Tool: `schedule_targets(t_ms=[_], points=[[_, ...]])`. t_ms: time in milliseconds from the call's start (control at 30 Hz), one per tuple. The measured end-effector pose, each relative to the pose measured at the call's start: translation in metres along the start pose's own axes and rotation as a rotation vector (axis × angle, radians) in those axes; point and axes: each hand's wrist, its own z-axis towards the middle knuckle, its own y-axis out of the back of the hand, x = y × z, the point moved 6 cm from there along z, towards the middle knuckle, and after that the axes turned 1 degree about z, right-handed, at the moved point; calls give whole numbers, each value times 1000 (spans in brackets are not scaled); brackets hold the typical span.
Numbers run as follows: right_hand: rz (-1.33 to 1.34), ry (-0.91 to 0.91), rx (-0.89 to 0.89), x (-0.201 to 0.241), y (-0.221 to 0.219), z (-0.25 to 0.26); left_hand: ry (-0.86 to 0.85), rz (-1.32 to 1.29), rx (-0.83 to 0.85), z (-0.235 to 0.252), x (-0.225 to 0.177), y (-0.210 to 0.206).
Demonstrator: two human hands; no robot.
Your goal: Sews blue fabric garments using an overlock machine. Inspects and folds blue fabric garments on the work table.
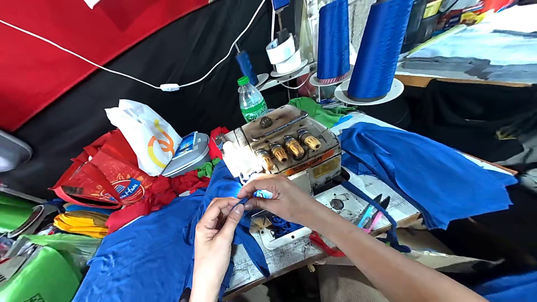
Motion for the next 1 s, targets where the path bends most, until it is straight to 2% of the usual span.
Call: schedule_targets(t_ms=[167,300,400,500,633,733,867,933,1000], points=[[20,-20,11,-4,1,3,96,-173,-7,2,5,-1],[56,-28,-8,-2,3,5,126,-212,-35,4,6,0],[66,-20,-44,0,4,7,101,-109,-72,1,1,0],[52,-56,-49,5,7,11,90,177,-63,-8,-5,-16],[21,-55,-24,5,9,15,-92,595,-114,-16,4,-35],[-9,-46,-39,9,15,11,-285,748,-77,-14,4,-27],[5,-43,-43,10,18,4,-449,801,64,-1,-4,-9],[13,-35,-53,8,17,2,-465,766,103,6,-2,-7],[14,-34,-78,8,16,2,-405,717,135,9,6,-10]])
